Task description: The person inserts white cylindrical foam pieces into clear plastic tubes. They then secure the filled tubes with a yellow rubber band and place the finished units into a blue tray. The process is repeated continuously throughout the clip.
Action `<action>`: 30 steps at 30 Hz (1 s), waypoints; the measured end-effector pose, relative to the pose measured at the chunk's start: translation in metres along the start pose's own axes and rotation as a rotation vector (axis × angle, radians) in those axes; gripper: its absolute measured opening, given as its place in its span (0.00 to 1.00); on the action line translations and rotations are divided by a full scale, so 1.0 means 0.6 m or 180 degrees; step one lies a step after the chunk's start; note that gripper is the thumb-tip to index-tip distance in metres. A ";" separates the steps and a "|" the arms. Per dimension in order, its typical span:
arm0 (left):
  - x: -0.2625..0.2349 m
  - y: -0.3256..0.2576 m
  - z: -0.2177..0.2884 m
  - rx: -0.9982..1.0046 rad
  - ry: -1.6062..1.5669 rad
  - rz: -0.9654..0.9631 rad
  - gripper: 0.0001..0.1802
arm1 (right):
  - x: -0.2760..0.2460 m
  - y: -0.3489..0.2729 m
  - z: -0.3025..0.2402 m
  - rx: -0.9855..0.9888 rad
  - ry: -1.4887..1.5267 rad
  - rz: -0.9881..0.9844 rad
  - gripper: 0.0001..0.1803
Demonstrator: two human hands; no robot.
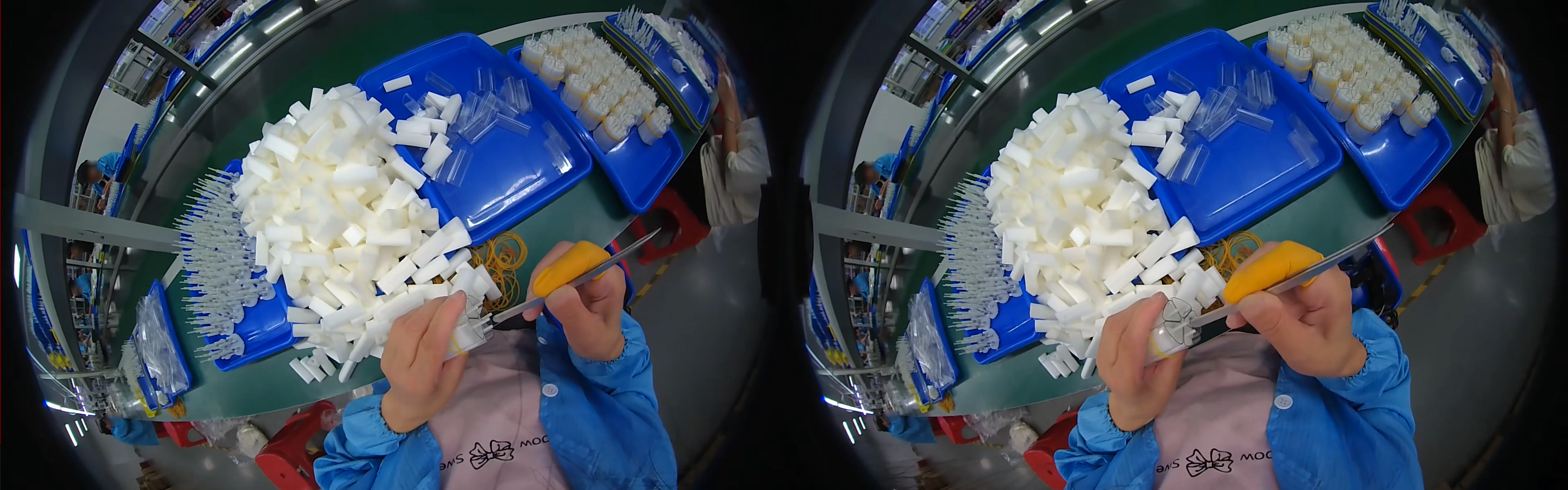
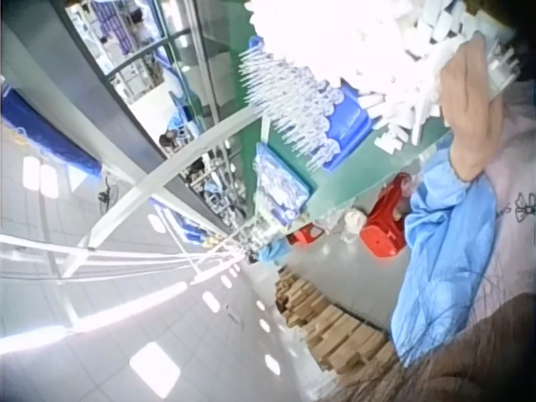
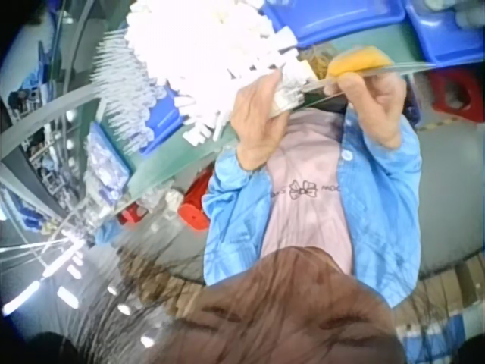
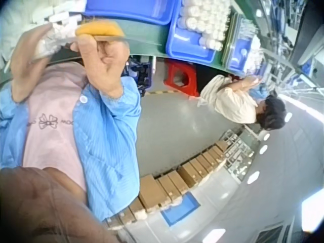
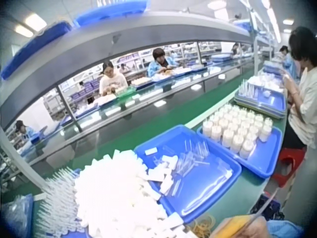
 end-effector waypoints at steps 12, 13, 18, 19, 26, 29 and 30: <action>-0.013 0.011 0.016 -0.0284 -0.0647 -0.0193 0.32 | 0.001 0.012 -0.011 -0.1210 -0.1040 -0.1304 0.08; -0.013 0.012 0.016 -0.0391 -0.0812 -0.0261 0.32 | -0.002 0.011 -0.013 -0.1035 -0.1017 -0.1332 0.09; -0.016 0.008 0.017 -0.0677 -0.1151 -0.0516 0.31 | -0.013 0.025 -0.013 -0.0785 -0.0796 -0.1738 0.08; -0.016 0.007 0.018 -0.0655 -0.1152 -0.0516 0.31 | -0.012 0.026 -0.016 -0.0754 -0.0745 -0.1816 0.08; -0.016 0.016 0.020 -0.0807 -0.1310 -0.0606 0.31 | -0.018 0.034 -0.020 -0.0840 -0.0915 -0.1769 0.08; -0.021 0.020 0.018 -0.0989 -0.1494 -0.0837 0.34 | -0.015 0.026 -0.019 -0.0800 -0.0870 -0.1671 0.07; -0.022 0.020 0.018 -0.1039 -0.1573 -0.0940 0.35 | -0.017 0.022 -0.016 -0.0694 -0.0742 -0.1506 0.07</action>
Point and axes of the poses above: each hand's wrist, its own y-axis towards the middle knuckle, its own x-axis out of the palm, z = x × y, the point moved 1 cm from there along y, towards the middle knuckle, and after that the axes turned 6 degrees about z, right-handed, at the moved point
